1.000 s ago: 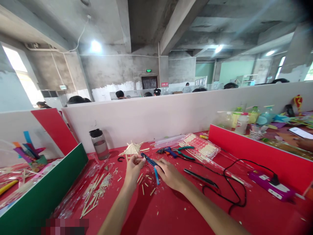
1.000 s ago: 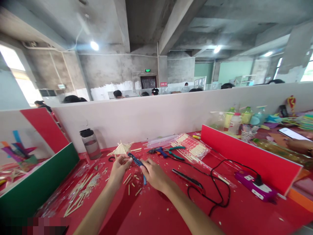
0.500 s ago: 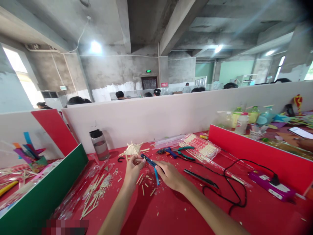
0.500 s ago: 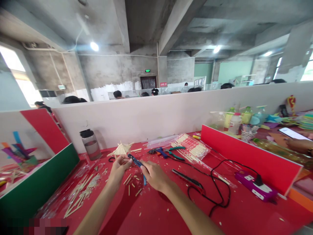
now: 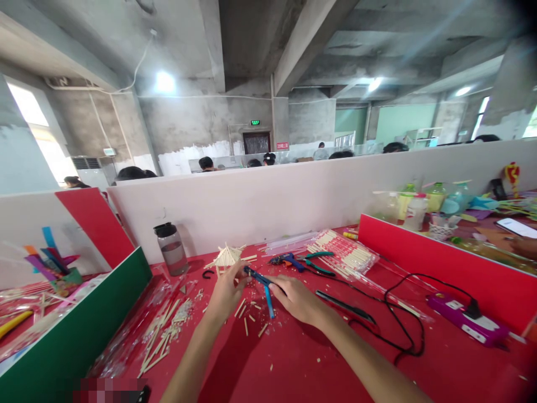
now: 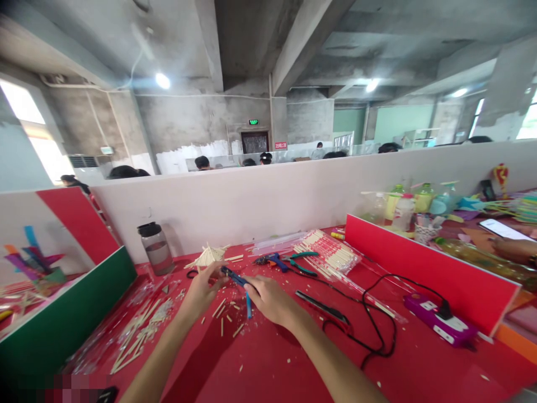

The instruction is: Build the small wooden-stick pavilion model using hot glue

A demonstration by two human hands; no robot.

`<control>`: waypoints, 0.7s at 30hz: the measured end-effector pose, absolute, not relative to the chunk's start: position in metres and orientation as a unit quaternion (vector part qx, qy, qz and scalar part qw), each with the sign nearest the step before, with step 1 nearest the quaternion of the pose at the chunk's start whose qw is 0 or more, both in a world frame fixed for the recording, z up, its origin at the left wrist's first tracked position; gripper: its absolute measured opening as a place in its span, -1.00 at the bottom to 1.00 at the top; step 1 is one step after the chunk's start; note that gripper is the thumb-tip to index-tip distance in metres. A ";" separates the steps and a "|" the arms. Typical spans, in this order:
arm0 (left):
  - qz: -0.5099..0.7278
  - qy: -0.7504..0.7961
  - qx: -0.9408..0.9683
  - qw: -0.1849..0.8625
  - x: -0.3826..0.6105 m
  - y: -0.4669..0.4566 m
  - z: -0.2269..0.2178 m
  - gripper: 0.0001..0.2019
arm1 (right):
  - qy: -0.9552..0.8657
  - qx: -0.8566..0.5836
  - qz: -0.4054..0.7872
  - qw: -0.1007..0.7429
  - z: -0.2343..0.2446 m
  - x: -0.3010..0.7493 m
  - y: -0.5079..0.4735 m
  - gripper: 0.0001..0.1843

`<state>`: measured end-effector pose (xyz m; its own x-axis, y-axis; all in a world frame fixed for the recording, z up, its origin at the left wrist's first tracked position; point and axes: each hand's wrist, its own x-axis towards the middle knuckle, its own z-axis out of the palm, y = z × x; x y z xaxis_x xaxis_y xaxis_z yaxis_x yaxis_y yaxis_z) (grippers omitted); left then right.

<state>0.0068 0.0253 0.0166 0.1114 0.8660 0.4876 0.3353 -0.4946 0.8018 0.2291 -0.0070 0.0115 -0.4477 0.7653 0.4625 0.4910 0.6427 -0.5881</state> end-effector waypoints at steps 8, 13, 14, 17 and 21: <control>0.386 0.447 0.804 0.072 -0.002 0.013 0.025 -0.69 | -0.837 -0.386 0.179 0.343 0.015 0.233 -0.009 -0.59; 0.337 0.452 0.826 0.013 -0.002 0.013 0.023 -0.73 | -0.840 -0.387 0.178 0.336 0.017 0.234 -0.011 -0.59; 0.337 0.453 0.826 0.009 -0.002 0.014 0.022 -0.74 | -0.840 -0.388 0.178 0.336 0.017 0.235 -0.011 -0.59; 0.359 0.451 0.817 0.014 0.000 0.017 0.019 -0.78 | -0.839 -0.386 0.178 0.338 0.017 0.234 -0.011 -0.58; 0.394 0.442 0.805 0.035 0.002 0.018 0.017 -0.81 | -0.836 -0.386 0.182 0.345 0.015 0.232 -0.011 -0.57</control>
